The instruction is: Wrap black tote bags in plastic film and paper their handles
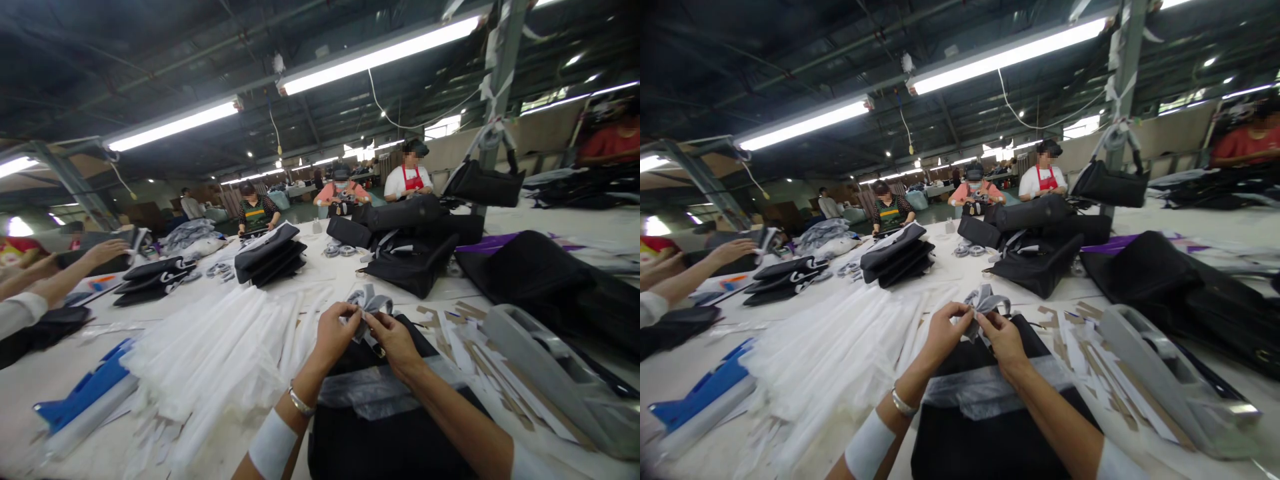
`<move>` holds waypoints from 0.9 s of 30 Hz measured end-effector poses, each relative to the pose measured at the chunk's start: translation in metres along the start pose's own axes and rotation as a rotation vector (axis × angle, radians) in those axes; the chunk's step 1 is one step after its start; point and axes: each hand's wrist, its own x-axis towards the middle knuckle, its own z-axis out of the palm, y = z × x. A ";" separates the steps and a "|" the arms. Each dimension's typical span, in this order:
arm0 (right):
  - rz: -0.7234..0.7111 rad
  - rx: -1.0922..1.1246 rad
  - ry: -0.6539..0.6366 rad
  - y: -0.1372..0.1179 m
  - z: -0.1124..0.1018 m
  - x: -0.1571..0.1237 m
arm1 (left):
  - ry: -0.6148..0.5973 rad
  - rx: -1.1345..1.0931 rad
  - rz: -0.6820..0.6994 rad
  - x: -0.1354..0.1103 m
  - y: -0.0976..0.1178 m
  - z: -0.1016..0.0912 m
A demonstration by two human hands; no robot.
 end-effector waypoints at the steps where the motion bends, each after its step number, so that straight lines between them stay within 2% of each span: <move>1: -0.005 0.000 0.003 0.000 0.000 0.000 | 0.010 0.034 0.015 0.000 0.001 -0.001; 6: -0.016 0.044 0.031 0.003 0.006 -0.001 | 0.100 0.295 0.072 -0.011 0.007 0.002; 10: -0.061 0.093 0.036 0.003 0.011 0.001 | 0.169 0.500 0.137 -0.025 0.010 0.014; 16: -0.076 0.174 0.002 0.005 0.011 -0.002 | 0.153 0.647 0.274 -0.041 0.004 0.033; 20: -0.067 0.180 -0.018 0.005 0.007 -0.005 | 0.115 0.512 0.255 -0.041 0.002 0.029; 25: -0.027 0.198 -0.053 -0.004 0.001 -0.008 | -0.039 0.056 0.003 -0.022 0.003 0.004; 27: -0.035 0.211 -0.086 -0.008 0.002 -0.009 | -0.127 -0.052 -0.062 -0.013 0.002 -0.005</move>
